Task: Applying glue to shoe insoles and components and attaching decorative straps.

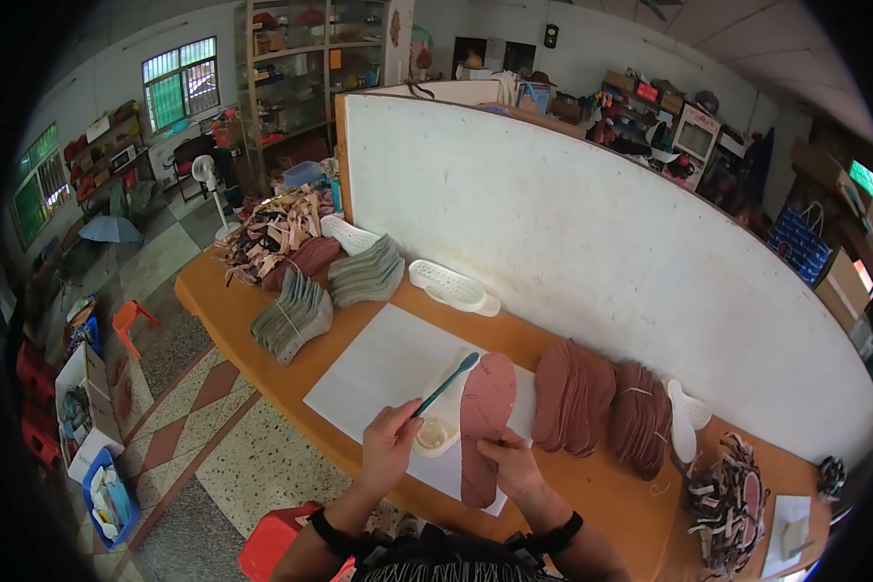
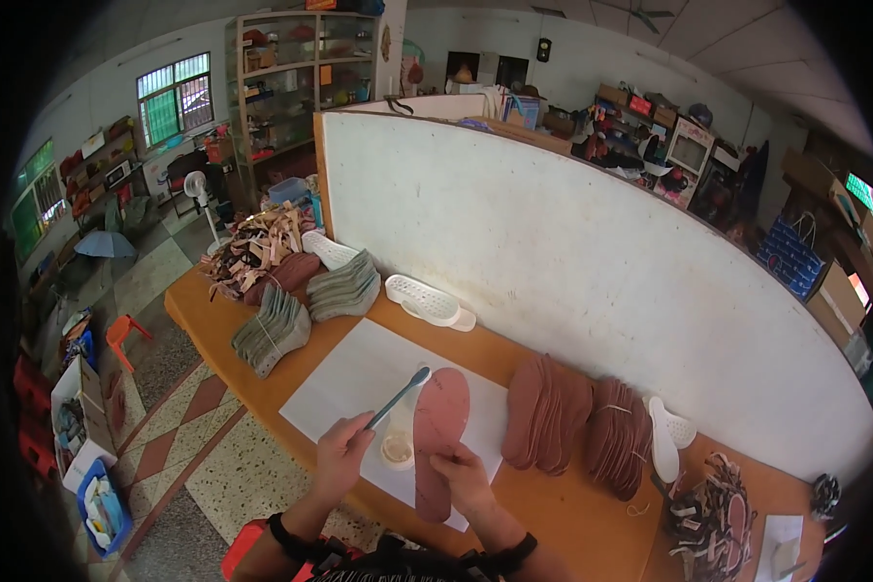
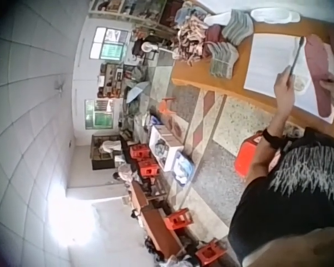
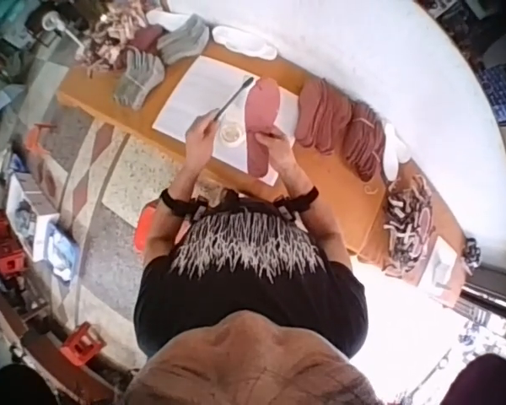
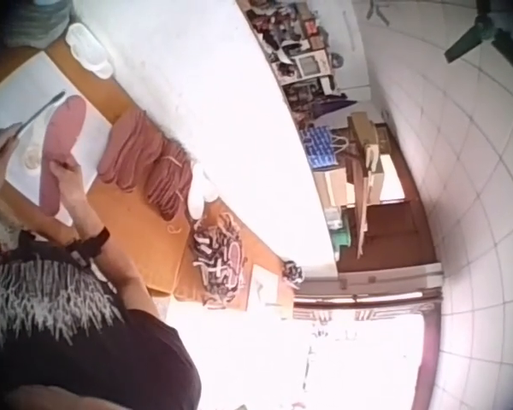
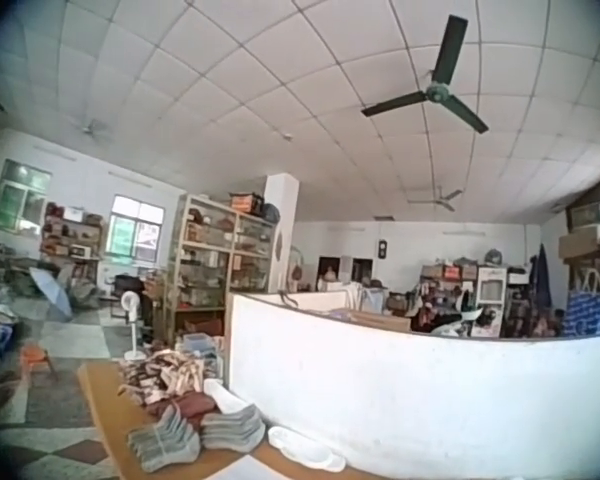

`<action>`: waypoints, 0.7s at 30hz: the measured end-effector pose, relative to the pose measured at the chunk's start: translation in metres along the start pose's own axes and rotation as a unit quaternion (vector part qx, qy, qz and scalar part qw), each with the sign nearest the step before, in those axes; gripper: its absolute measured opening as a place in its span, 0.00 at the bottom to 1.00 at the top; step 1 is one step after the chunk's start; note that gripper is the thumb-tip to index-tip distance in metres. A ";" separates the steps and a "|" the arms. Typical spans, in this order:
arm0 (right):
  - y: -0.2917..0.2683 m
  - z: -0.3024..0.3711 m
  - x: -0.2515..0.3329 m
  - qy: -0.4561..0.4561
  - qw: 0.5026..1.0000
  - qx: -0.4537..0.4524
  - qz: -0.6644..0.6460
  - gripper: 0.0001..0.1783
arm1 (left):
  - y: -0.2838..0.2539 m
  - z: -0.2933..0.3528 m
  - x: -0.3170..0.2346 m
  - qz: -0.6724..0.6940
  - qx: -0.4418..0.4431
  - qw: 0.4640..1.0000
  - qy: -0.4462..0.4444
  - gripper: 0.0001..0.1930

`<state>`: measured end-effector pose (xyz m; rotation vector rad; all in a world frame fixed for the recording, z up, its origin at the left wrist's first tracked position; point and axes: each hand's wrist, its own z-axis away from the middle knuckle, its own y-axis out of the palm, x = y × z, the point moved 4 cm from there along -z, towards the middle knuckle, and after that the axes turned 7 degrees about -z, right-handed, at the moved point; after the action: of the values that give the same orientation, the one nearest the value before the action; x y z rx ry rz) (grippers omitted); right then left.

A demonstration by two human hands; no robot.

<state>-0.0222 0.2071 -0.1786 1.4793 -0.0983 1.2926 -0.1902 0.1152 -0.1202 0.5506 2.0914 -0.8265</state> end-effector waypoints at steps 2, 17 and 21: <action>0.001 0.001 -0.001 0.003 1.000 -0.006 -0.006 0.18 | 0.002 -0.002 0.005 -0.001 -0.001 1.000 0.004 0.13; -0.001 -0.006 -0.003 -0.032 0.998 -0.034 -0.041 0.15 | 0.018 0.001 -0.001 -0.070 0.010 0.997 0.010 0.14; 0.004 -0.005 0.003 -0.011 0.995 -0.054 -0.081 0.14 | 0.027 0.010 0.005 -0.066 0.012 0.998 0.015 0.14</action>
<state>-0.0273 0.2112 -0.1749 1.3806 -0.0602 1.1238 -0.1713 0.1274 -0.1386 0.4437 2.1669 -0.9242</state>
